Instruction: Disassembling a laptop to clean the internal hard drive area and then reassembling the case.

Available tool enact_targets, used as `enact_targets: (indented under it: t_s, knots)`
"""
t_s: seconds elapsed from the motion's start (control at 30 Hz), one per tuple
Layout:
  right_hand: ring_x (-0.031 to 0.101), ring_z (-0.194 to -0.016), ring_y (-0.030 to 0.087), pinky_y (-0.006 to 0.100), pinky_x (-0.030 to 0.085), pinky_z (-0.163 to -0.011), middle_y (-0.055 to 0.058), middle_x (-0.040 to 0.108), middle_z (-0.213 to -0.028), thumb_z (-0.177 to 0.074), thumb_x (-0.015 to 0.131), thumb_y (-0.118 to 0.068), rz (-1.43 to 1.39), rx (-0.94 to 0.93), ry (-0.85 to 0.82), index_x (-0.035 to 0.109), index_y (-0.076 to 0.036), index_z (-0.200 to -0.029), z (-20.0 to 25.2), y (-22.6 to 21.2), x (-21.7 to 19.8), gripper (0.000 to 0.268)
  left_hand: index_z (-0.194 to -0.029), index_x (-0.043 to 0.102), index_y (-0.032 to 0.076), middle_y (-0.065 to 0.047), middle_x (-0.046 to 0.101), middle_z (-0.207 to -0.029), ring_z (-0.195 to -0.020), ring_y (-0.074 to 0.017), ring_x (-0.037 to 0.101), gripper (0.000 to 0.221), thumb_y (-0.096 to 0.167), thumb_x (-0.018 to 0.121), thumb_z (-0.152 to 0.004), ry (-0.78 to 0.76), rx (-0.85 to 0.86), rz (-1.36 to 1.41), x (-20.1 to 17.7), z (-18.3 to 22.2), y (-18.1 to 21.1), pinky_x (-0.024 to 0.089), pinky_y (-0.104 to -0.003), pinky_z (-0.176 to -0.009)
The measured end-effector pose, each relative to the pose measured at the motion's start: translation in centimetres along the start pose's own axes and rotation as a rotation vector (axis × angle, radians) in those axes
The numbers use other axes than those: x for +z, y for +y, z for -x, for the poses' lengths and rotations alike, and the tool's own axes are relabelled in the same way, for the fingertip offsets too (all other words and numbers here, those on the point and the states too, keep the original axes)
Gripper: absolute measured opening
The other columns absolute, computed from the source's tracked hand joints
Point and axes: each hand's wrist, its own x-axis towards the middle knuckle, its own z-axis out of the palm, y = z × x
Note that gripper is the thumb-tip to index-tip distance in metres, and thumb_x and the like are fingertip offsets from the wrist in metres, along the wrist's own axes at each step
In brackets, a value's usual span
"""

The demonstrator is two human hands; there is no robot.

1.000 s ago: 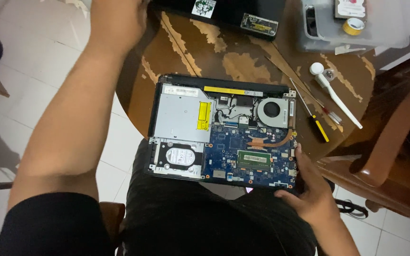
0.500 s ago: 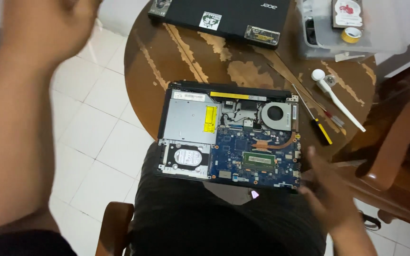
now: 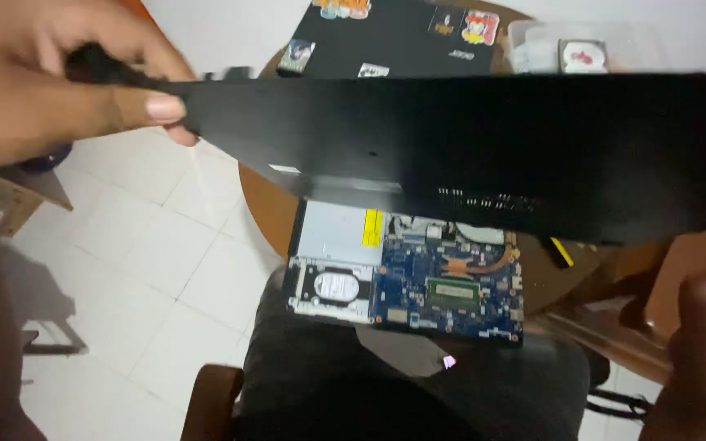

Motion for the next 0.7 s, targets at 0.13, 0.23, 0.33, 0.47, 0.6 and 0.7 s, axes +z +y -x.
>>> enact_targets:
  t_s: [0.13, 0.23, 0.33, 0.47, 0.6, 0.7]
  knots:
    - [0.049, -0.13, 0.017, 0.036, 0.039, -0.111, 0.002, 0.048, -0.137, -0.116, 0.052, -0.023, -0.26, 0.173, 0.02, 0.044, -0.015, -0.144, -0.7, 7.1, 1.7, 0.03, -0.097, 0.091, 0.018, -0.002, 0.091, -0.071, -0.062, -0.0132, 0.077, 0.021, 0.029, 0.076, -0.087, -0.25, -0.334, -0.125, 0.9, -2.2, 2.6, 0.045, -0.029, -0.058]
    - [0.049, -0.097, 0.013, 0.032, 0.045, -0.075, -0.001, 0.046, -0.111, -0.118, 0.044, -0.02, -0.478, 0.048, -0.1, 0.047, -0.019, -0.128, -2.2, 15.6, 3.4, 0.01, -0.109, 0.08, 0.012, -0.005, 0.087, -0.093, -0.074, -0.0217, 0.09, 0.023, 0.018, 0.068, -0.09, -0.377, -0.474, 0.142, 2.1, -3.4, 3.4, 0.068, -0.03, -0.086]
    - [0.036, -0.162, 0.03, 0.053, 0.035, -0.138, 0.014, 0.04, -0.164, -0.119, 0.032, -0.028, -0.631, -0.078, -0.159, 0.034, -0.012, -0.163, -2.3, 14.7, 4.7, 0.047, -0.134, 0.054, 0.006, -0.011, 0.06, -0.14, -0.068, -0.0221, 0.084, 0.047, 0.029, 0.056, -0.093, -0.354, 0.131, 0.333, 3.5, -3.7, 1.4, 0.069, -0.028, -0.069]
    - [0.059, -0.14, 0.009, 0.027, 0.049, -0.128, -0.004, 0.058, -0.15, -0.099, 0.061, -0.051, -0.804, 0.115, -0.297, 0.055, -0.02, -0.136, -1.5, 12.4, 3.9, 0.048, -0.146, 0.039, 0.003, -0.015, 0.075, -0.102, -0.087, -0.0219, 0.079, 0.068, 0.049, 0.04, -0.096, -0.372, 0.099, 0.787, 8.9, -2.8, -0.7, 0.072, -0.033, -0.077]
    - [0.056, -0.131, 0.014, 0.029, 0.045, -0.121, 0.006, 0.057, -0.142, -0.102, 0.052, -0.041, -0.712, 0.238, -0.351, 0.046, -0.006, -0.155, -2.2, 17.9, 4.8, 0.063, -0.154, 0.031, 0.007, -0.01, 0.071, -0.118, -0.104, -0.0193, 0.073, 0.07, 0.045, 0.043, -0.097, -0.109, -0.099, 0.603, 15.2, 1.5, -1.4, 0.064, -0.035, -0.093]
    - [0.05, -0.141, 0.02, 0.033, 0.039, -0.125, 0.012, 0.051, -0.153, -0.107, 0.042, -0.027, -0.623, 0.292, -0.381, 0.039, -0.003, -0.164, -2.0, 20.2, 5.5, 0.063, -0.148, 0.042, 0.006, -0.008, 0.069, -0.121, -0.115, -0.0198, 0.067, 0.049, 0.025, 0.047, -0.103, -0.018, -0.177, 0.561, 19.1, 5.1, -2.1, 0.058, -0.036, -0.102]
